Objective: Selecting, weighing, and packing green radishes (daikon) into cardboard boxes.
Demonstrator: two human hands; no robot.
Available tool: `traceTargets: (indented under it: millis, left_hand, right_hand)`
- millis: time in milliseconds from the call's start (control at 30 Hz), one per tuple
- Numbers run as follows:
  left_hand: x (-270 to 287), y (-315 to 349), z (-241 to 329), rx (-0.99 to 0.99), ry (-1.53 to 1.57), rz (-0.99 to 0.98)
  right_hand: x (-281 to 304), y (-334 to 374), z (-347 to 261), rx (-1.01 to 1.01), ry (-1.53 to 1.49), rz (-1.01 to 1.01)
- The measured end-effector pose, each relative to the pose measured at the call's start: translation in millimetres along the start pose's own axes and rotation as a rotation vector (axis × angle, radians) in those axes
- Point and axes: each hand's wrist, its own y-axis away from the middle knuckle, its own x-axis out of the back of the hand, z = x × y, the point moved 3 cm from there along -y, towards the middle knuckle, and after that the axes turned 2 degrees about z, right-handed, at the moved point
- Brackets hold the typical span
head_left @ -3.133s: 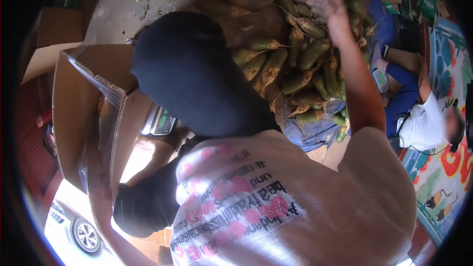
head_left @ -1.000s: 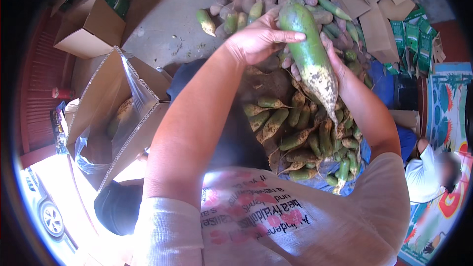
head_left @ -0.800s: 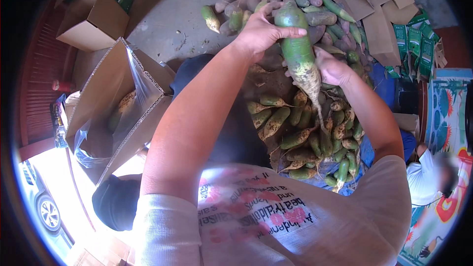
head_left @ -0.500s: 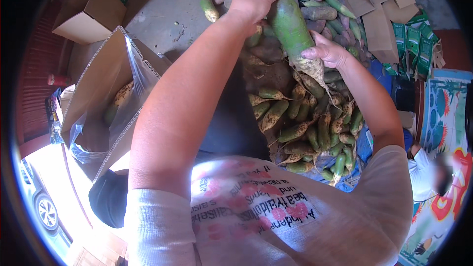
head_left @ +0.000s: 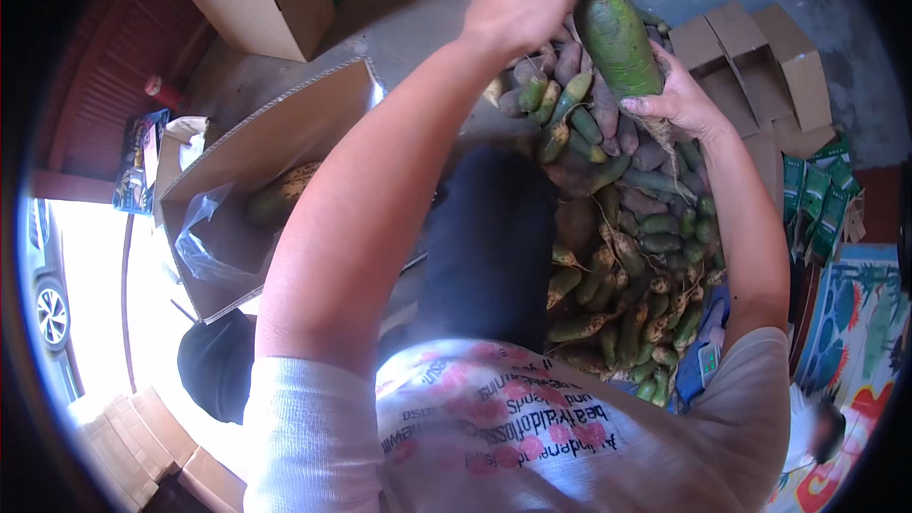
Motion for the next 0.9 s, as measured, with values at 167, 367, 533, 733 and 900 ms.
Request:
traceTargets:
  millis: [167,367,533,733,900]
  left_hand:
    - [13,2,9,-0.186,-0.394,0.053]
    - [1,-6,-26,-0.117,-0.160,0.168]
    - [-1,-12,-91,0.000,-0.412,-0.023]
    - [47,-34,-96,0.001,-0.911,-0.256]
    - [152,-22,-76,0.047,-1.290,-0.331]
  right_hand:
    - [-19,-18,-20,0.138,0.216,0.123]
    - [-26,-29,-12,0.197,0.451,0.239]
    - [-23,-41,-12,0.264,-0.051,0.317]
    - [-5,-75,-30,0.347,0.315,0.334]
    - [-42,-87,-62,0.431,0.385,0.282]
